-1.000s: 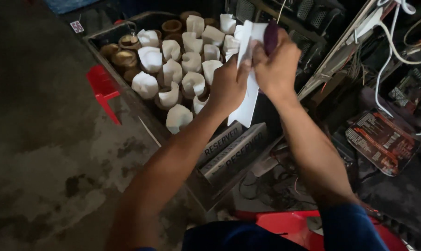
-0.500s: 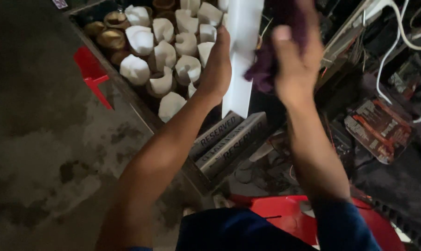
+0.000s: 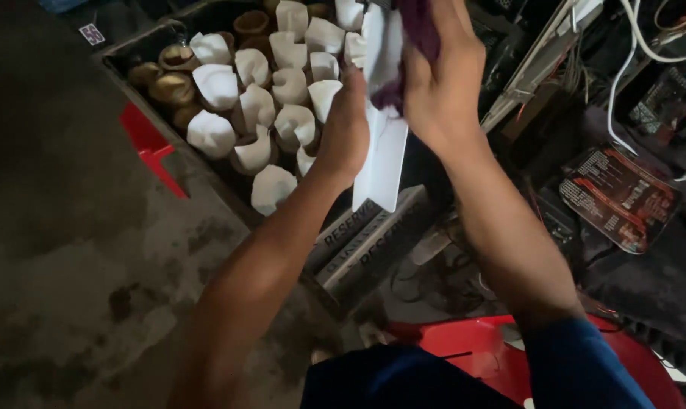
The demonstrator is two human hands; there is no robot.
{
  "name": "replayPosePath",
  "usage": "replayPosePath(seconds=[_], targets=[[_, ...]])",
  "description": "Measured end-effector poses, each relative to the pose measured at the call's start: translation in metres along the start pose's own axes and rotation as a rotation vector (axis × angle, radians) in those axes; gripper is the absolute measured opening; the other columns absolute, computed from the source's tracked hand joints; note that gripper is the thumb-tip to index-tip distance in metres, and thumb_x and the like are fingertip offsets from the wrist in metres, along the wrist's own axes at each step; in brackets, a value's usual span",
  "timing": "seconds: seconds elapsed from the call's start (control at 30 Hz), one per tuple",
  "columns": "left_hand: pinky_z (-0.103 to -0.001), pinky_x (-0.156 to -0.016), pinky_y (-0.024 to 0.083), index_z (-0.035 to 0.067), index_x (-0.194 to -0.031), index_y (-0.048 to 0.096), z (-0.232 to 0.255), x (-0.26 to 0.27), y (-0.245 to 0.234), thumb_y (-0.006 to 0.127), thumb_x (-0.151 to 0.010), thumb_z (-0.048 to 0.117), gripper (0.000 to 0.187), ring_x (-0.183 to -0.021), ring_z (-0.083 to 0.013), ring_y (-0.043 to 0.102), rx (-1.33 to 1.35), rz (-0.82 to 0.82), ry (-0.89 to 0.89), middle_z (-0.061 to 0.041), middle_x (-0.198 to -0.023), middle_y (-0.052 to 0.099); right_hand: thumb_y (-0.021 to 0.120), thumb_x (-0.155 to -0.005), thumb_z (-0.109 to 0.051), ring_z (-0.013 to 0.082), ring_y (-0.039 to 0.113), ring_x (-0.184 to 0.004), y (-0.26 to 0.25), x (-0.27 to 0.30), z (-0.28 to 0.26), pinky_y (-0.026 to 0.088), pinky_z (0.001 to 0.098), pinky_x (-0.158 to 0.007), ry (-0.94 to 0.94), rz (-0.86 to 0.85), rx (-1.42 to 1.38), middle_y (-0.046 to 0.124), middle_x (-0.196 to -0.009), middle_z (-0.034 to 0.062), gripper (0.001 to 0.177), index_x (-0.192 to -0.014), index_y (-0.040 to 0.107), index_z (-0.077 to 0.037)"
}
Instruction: Wiping and cleaning plastic 'RESERVED' signs using a purple cloth.
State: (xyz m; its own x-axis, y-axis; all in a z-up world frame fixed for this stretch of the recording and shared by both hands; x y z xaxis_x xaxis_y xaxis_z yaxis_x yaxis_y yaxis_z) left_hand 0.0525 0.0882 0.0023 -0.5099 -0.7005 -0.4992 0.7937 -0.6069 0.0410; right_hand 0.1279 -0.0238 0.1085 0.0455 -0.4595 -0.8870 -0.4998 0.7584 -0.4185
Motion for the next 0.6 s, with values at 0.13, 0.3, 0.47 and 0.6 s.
replayPosePath(seconds=[0.13, 0.3, 0.47, 0.6], targets=[[-0.037, -0.124, 0.028, -0.007, -0.16, 0.024, 0.002, 0.002, -0.014, 0.021, -0.109, 0.058, 0.083, -0.152, -0.0283, 0.034, 0.167, 0.132, -0.106, -0.019, -0.164, 0.032, 0.049, -0.096, 0.014, 0.0385, 0.046, -0.148, 0.017, 0.022, -0.008, 0.042, 0.0375, -0.127, 0.187, -0.029, -0.119, 0.041, -0.161, 0.0239, 0.066, -0.158, 0.041, -0.006], [-0.04, -0.106, 0.051, -0.007, -0.145, 0.051, -0.001, -0.006, -0.044, 0.026, -0.105, 0.059, 0.081, -0.124, -0.0305, 0.063, 0.388, 0.309, -0.172, -0.021, -0.136, 0.063, 0.052, -0.079, 0.015, 0.0506, 0.053, -0.14, 0.019, 0.084, -0.058, 0.053, 0.0428, -0.113, 0.16, -0.191, -0.091, 0.031, -0.16, 0.0429, 0.084, -0.159, 0.031, 0.004], [-0.043, -0.086, 0.063, 0.004, -0.13, 0.058, -0.002, 0.005, -0.046, 0.027, -0.099, 0.059, 0.07, -0.095, -0.0298, 0.074, 0.623, 0.468, -0.444, -0.017, -0.113, 0.069, 0.06, -0.086, 0.01, 0.0492, 0.064, -0.12, 0.008, 0.096, -0.06, 0.056, 0.0459, -0.098, 0.254, -0.223, -0.128, 0.06, -0.134, 0.035, 0.071, -0.154, 0.039, 0.004], [-0.042, -0.092, 0.06, 0.0, -0.137, 0.056, 0.013, -0.007, -0.044, 0.039, -0.112, 0.05, 0.059, -0.101, -0.0272, 0.07, 0.866, 0.259, -0.216, -0.015, -0.119, 0.064, 0.064, -0.084, 0.002, 0.0366, 0.078, -0.087, 0.016, 0.088, -0.035, 0.061, 0.0412, -0.077, 0.544, -0.297, -0.241, 0.071, -0.095, 0.0256, 0.046, -0.13, 0.056, 0.001]])
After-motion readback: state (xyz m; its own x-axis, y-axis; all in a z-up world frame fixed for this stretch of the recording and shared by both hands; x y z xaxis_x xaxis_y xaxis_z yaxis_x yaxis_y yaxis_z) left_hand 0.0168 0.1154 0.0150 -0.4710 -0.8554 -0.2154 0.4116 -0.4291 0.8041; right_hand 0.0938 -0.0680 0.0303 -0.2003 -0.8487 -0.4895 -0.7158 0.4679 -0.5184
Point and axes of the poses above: each hand's wrist, its own x-axis away from the middle knuckle, its own y-axis out of the palm, z = x × y, the point moved 7 cm from there along -x, towards the middle knuckle
